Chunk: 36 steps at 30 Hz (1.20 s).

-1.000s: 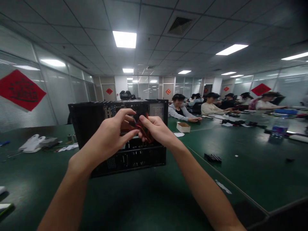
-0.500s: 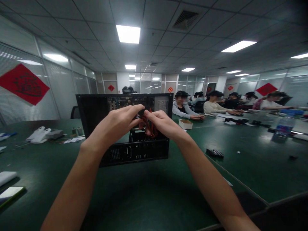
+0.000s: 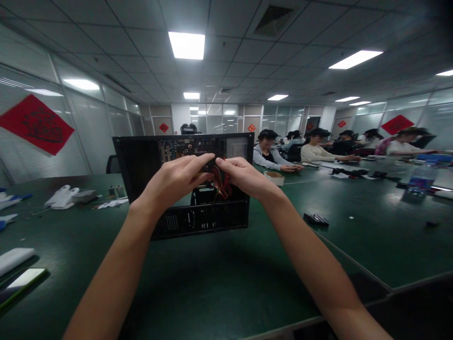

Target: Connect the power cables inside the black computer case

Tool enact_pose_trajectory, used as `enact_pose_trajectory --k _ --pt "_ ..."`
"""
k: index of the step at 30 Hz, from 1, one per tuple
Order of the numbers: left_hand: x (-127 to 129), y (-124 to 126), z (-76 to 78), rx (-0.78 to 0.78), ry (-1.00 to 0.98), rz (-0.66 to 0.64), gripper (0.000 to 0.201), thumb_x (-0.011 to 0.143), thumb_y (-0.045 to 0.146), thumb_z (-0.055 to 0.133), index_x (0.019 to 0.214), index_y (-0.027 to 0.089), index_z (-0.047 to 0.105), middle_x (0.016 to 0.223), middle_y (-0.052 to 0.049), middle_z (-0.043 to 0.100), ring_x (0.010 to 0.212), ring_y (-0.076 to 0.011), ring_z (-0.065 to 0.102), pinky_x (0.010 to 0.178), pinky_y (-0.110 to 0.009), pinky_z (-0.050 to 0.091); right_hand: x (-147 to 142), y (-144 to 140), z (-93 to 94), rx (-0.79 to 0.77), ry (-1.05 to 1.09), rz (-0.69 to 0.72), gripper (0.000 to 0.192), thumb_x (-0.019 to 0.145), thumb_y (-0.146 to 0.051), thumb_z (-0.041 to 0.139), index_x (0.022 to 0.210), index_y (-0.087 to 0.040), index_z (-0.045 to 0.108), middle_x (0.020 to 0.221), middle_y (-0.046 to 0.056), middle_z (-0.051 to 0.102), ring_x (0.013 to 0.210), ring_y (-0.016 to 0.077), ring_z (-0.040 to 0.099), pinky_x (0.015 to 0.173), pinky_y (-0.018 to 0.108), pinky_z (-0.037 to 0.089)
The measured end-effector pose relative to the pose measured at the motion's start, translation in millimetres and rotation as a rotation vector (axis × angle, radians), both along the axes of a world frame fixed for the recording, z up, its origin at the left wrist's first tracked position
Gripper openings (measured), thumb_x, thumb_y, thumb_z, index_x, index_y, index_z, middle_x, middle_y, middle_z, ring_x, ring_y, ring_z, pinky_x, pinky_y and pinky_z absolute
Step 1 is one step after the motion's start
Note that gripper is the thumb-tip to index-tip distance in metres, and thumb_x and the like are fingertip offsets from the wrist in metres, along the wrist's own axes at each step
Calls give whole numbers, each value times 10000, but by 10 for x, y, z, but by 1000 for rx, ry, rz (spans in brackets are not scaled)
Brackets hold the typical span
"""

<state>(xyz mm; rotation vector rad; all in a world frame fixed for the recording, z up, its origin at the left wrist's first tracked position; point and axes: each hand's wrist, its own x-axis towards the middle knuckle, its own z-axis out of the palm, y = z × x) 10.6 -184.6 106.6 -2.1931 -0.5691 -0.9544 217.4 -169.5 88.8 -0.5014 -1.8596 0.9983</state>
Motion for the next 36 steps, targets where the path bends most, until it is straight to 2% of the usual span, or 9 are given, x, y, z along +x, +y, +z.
enact_pose_trajectory --k 6,12,16,20,28,33,36 --pt "-4 46 -12 23 -65 -95 388 901 333 596 1255 174 573 1165 -95 696 1042 -181 670 938 -297 539 11 28 -11 -32 51 -5 449 831 -577 611 797 -130 641 699 20 638 627 116 581 579 237 462" --pt "-11 113 -14 171 -72 -155 320 882 338 627 1157 174 617 1038 -67 734 925 -151 699 862 -250 562 -19 51 -13 -92 114 51 449 792 -583 654 797 -134 646 707 25 652 632 120 598 577 234 478" --pt "-15 136 -43 211 -101 -191 289 870 306 648 1125 170 628 1012 -62 737 902 -139 699 846 -227 559 -25 35 -8 -136 133 96 415 801 -551 664 818 -137 653 723 29 656 655 125 610 586 237 487" --pt "-9 141 -64 198 -127 -171 304 871 302 648 1150 182 631 1029 -65 736 898 -138 698 832 -225 558 2 37 -8 -145 104 124 412 831 -545 634 849 -134 660 730 36 657 659 129 608 580 241 489" --pt "-34 185 -75 245 -104 -176 340 852 322 669 1156 174 638 988 -66 738 852 -136 699 802 -214 558 -3 65 -39 -112 60 88 433 860 -556 594 855 -125 639 687 29 654 589 113 598 506 207 456" --pt "-71 218 -77 241 -105 -97 404 840 405 667 1174 180 642 959 -65 743 815 -142 704 754 -214 559 -36 -12 -10 -76 20 10 432 870 -555 578 828 -128 625 652 22 646 560 107 590 488 197 447" --pt "-76 222 -84 254 -123 -61 368 836 433 662 1088 166 679 885 -58 749 738 -138 702 689 -207 552 -53 -39 3 -65 20 -7 440 871 -560 571 827 -127 629 655 21 643 555 105 583 482 197 443"
